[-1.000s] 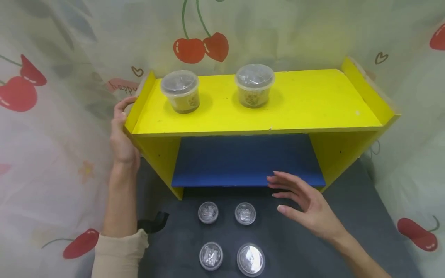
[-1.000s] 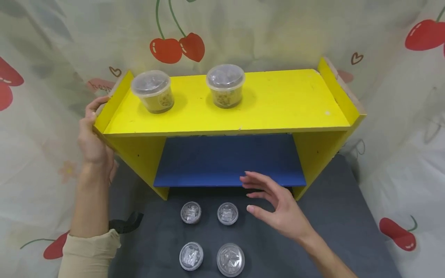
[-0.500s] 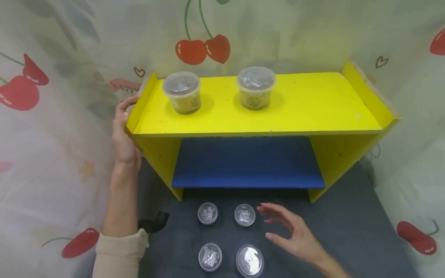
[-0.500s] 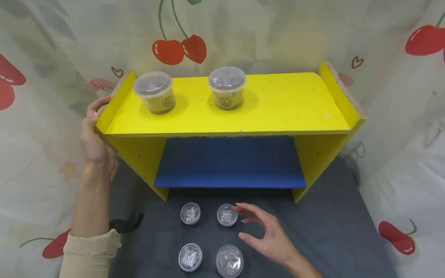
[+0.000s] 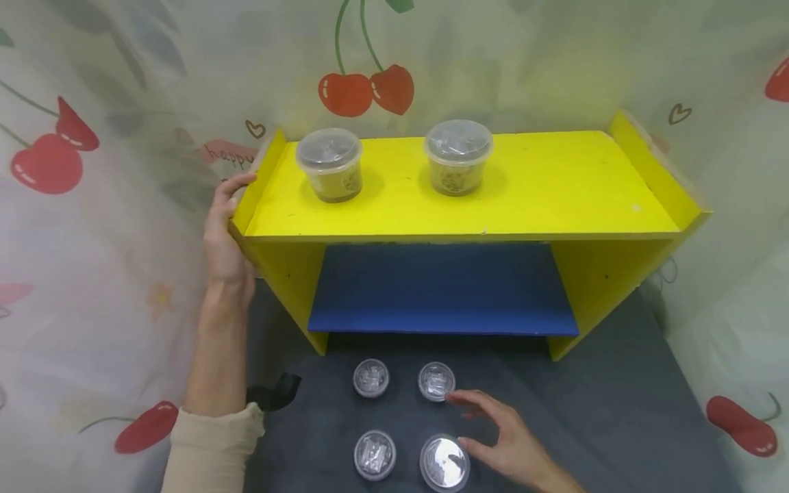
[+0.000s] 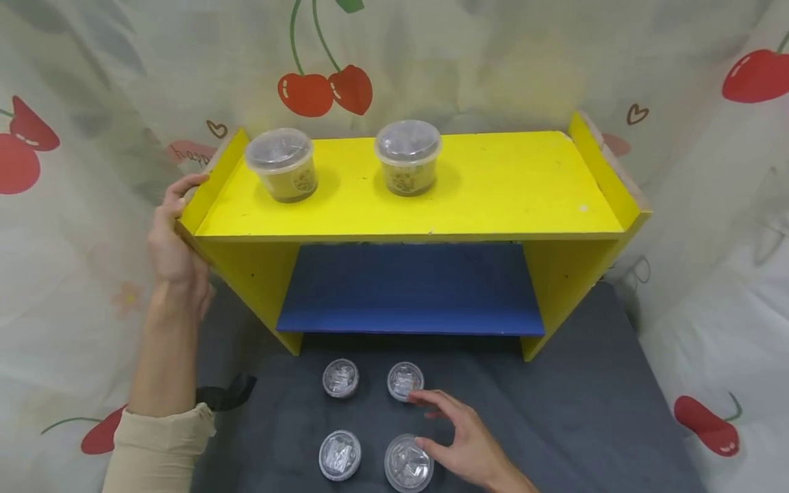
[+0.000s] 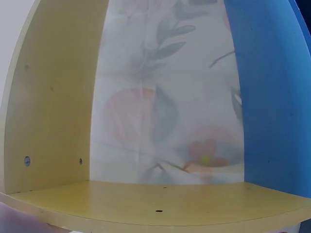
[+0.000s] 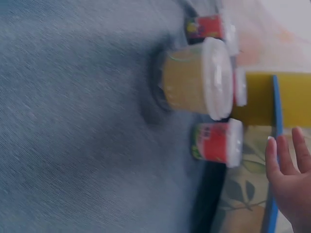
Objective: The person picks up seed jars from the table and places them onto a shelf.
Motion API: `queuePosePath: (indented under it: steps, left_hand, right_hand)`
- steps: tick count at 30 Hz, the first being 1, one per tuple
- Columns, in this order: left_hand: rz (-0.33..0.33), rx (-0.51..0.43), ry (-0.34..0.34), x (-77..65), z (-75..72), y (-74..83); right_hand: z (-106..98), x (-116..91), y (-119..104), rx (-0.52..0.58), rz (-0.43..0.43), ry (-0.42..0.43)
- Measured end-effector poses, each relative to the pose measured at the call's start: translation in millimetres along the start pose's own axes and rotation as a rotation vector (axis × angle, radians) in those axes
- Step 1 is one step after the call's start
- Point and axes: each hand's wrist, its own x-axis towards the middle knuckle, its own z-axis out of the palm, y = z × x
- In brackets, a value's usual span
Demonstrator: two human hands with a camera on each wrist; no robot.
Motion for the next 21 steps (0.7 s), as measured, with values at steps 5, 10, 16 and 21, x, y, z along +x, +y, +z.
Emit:
queuePosePath:
  steps: [5, 10, 16, 21]
  left_hand:
    - [-0.026, -0.027, -0.005, 0.8, -0.1, 1.3]
    - [-0.04, -0.006, -0.002, -0.7, 0.6, -0.3]
    - [-0.028, 0.03, 0.011, -0.9, 2.0, -0.1]
    - [-0.035, 0.028, 0.018, -1.5, 2.6, 1.9]
  right_hand:
    - [7.9, -9.1, 6.9, -0.118, 0.066, -0.043]
    - [13.8, -15.8, 10.3, -0.129, 0.112, -0.078]
    - [20.1, -22.3, 20.9, -0.091, 0.146, -0.085]
    - [24.6, -28.0, 28.8, -0.028, 0.131, -0.09]
